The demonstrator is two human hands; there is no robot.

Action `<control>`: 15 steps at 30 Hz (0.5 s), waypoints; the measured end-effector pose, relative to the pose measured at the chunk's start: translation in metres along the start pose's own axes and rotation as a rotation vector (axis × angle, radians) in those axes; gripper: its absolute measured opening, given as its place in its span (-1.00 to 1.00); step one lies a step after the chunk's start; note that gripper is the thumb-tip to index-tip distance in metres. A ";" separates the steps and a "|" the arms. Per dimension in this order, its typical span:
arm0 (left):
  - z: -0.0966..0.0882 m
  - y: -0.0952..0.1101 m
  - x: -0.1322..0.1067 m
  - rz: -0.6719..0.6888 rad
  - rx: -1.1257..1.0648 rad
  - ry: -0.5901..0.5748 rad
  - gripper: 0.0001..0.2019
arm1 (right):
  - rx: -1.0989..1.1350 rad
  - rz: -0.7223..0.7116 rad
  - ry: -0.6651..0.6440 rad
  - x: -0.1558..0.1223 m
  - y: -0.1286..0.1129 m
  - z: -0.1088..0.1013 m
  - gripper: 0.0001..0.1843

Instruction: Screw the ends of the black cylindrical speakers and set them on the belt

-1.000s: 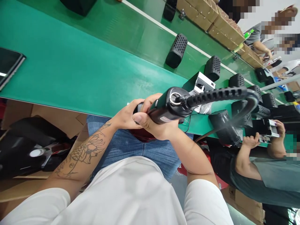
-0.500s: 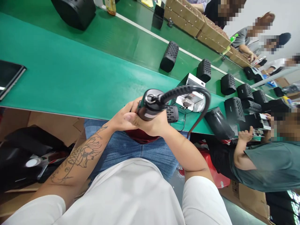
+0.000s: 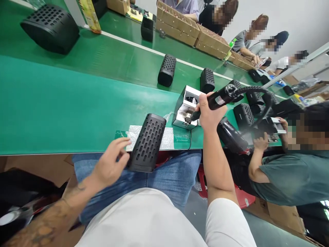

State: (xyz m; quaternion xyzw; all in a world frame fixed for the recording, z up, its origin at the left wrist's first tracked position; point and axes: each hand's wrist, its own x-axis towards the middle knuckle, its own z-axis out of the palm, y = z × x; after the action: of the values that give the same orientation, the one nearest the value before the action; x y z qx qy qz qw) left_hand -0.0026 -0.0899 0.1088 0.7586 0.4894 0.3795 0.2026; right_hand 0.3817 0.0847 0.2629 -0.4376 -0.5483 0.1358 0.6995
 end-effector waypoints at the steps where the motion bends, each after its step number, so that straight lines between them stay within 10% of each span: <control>1: -0.013 -0.007 0.024 0.039 0.008 -0.019 -0.36 | 0.013 0.002 -0.011 0.000 0.013 -0.002 -0.29; 8: -0.026 0.012 0.182 0.538 -0.041 -0.629 -0.26 | 0.092 0.068 -0.074 -0.017 0.034 -0.009 -0.33; 15: -0.010 0.033 0.186 0.586 0.141 -0.643 -0.48 | 0.271 0.000 -0.036 -0.022 -0.024 -0.025 -0.55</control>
State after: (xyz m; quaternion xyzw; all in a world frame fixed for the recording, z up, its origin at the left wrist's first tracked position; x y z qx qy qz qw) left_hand 0.0520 0.0614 0.2078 0.9568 0.1904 0.1312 0.1762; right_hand 0.3889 0.0440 0.2669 -0.3366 -0.5372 0.2167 0.7424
